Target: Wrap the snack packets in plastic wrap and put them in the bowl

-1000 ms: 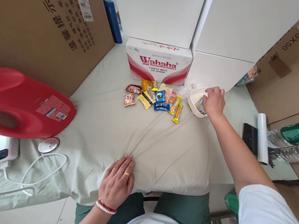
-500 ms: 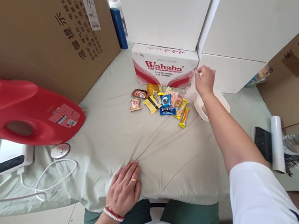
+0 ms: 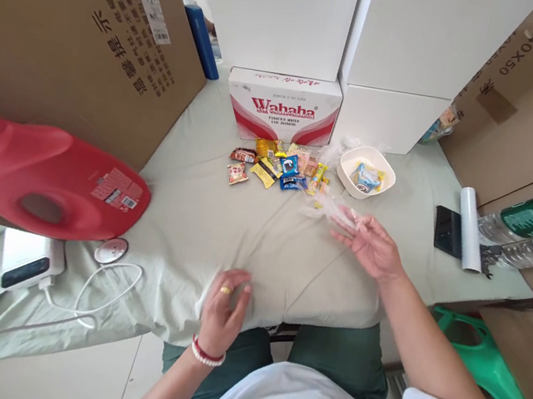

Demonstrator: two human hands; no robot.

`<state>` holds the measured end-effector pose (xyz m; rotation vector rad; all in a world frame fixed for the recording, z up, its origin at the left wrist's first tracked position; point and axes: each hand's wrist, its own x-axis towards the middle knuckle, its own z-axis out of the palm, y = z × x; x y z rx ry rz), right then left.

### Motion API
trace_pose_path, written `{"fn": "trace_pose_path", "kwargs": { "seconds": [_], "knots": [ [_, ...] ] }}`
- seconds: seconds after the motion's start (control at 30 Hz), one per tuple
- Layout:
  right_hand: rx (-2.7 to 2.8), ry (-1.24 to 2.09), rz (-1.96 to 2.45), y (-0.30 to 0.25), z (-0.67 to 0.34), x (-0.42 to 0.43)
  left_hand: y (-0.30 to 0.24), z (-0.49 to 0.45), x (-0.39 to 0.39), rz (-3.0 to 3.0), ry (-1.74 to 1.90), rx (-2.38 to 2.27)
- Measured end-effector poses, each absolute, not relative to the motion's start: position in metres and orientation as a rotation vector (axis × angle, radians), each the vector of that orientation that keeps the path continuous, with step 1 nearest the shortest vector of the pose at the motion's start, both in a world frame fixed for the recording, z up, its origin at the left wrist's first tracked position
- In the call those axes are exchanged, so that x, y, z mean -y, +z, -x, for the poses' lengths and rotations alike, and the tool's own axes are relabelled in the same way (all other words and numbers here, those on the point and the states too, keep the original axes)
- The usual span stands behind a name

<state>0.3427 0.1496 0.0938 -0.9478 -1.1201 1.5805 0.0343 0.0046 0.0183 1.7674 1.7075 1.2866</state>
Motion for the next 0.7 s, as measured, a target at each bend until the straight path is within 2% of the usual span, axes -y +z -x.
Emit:
{"fn": "trace_pose_path", "kwargs": {
  "seconds": [0.17,0.27,0.37,0.53,0.6,0.7],
  "knots": [
    [0.783,1.799,0.661,0.057,-0.334,-0.075,0.052,-0.072,-0.046,-0.683,1.045,-1.333],
    [0.719,1.841,0.641,0.042,-0.327,-0.049,0.064,-0.093,-0.075,-0.322,0.802,-1.150],
    [0.887,1.880,0.695,0.034,-0.325,-0.034,0.067,-0.108,-0.093,-0.294,0.831,-1.110],
    [1.499,1.825,0.904,0.043,-0.336,-0.026,0.055,-0.123,-0.103,-0.396,0.990,-1.147],
    [1.662,1.731,1.019,0.050,-0.348,-0.030,0.050,-0.125,-0.102,-0.427,1.080,-1.173],
    [1.622,1.436,1.257,0.056,-0.362,-0.045,0.049,-0.126,-0.096,-0.481,1.182,-1.243]
  ]
}}
